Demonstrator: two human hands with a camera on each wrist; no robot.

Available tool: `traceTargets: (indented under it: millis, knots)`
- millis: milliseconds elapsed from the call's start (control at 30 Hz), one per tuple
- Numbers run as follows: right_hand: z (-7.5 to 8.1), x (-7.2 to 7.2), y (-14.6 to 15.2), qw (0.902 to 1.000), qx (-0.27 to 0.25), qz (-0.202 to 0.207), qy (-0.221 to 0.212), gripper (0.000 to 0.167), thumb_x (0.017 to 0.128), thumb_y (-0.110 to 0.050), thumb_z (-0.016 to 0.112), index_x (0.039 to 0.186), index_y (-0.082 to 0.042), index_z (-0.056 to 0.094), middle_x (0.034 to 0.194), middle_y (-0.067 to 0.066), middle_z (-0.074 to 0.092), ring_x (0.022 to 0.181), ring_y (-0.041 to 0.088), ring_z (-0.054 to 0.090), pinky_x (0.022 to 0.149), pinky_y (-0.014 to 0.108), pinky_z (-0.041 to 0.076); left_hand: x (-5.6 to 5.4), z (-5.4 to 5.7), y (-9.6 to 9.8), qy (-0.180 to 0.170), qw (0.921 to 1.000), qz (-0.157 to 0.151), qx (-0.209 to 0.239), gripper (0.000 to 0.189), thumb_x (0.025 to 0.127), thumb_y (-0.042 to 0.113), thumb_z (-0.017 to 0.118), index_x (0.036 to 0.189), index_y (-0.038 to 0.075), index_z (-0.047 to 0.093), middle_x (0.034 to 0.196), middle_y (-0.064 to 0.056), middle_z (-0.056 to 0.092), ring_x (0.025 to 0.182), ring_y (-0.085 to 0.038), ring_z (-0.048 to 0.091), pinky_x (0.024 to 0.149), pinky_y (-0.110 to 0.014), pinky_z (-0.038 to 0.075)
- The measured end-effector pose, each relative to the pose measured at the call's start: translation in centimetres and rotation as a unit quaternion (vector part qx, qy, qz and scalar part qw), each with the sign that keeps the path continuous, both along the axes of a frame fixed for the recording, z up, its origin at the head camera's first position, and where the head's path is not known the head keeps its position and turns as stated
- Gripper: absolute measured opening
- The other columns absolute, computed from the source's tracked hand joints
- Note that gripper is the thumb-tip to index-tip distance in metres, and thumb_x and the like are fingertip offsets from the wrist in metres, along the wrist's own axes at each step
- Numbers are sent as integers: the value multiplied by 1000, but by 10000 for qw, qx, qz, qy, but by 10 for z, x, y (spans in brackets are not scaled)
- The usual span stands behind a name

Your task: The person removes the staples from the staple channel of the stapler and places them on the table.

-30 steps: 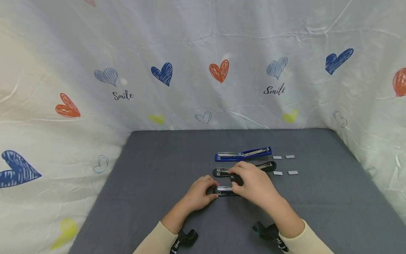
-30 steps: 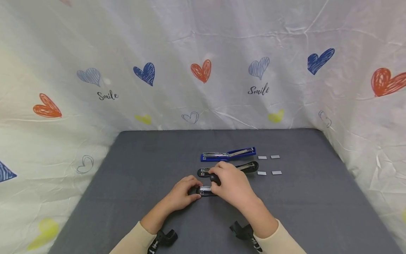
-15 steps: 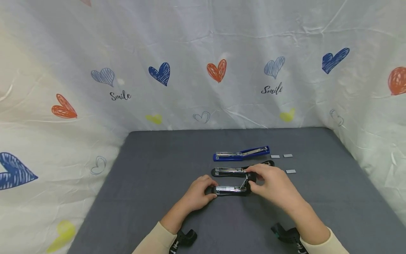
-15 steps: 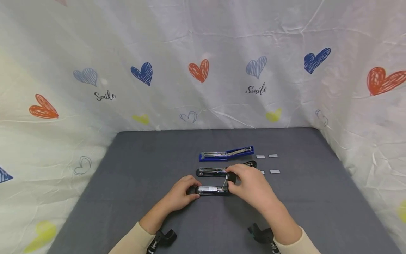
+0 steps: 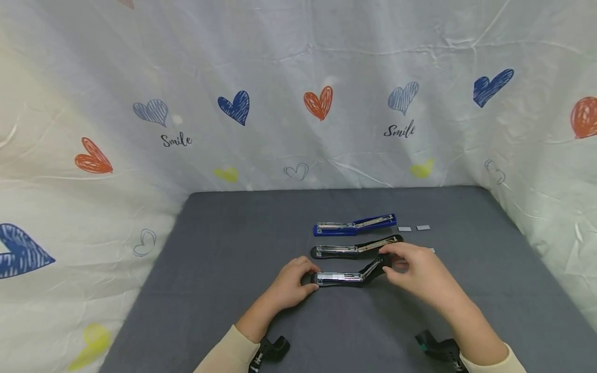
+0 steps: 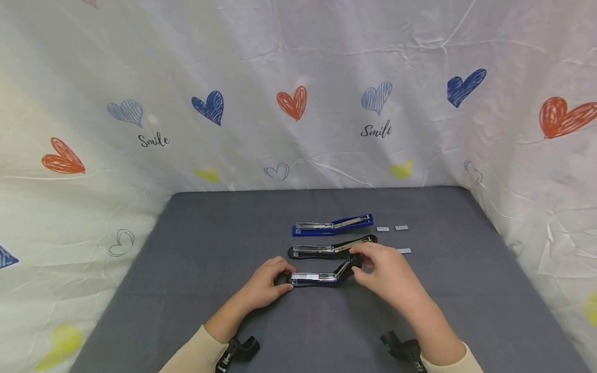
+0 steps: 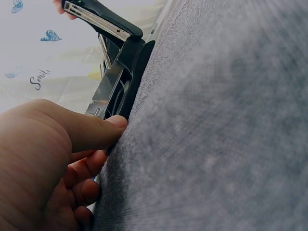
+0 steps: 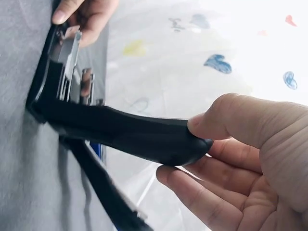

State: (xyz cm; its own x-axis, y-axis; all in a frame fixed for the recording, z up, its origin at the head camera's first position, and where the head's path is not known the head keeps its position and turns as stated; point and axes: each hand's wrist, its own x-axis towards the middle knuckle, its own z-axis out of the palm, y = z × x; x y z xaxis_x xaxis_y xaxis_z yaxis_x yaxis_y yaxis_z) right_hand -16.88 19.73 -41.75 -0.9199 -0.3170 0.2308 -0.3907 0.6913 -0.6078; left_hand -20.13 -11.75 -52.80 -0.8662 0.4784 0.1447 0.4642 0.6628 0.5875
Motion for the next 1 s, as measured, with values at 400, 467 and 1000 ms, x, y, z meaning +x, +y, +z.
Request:
traceTargets:
  millis: [400,467,1000]
  knots:
    - [-9,1,26,9973,489,-209,-516,33,85,0,75,117,0,72,120,22,69,87,29,74,74,43,59,0,3,0,-68,10000,1,40,28,91,18,81,117,15,72,104,6,61,96,-13,54,89,-37,47]
    - [-12,0,29,9962,708,-209,-454,32,83,0,76,115,0,74,117,20,70,86,28,74,74,44,59,0,3,0,-93,9999,0,57,28,91,18,81,117,15,72,104,6,61,96,-13,54,89,-37,47]
    - [2,-4,21,9882,1396,-105,-619,37,88,-12,79,122,0,72,120,16,70,105,37,68,86,56,52,-1,-1,-1,-86,9999,31,134,28,89,17,82,115,17,72,103,7,61,96,-12,55,89,-38,47]
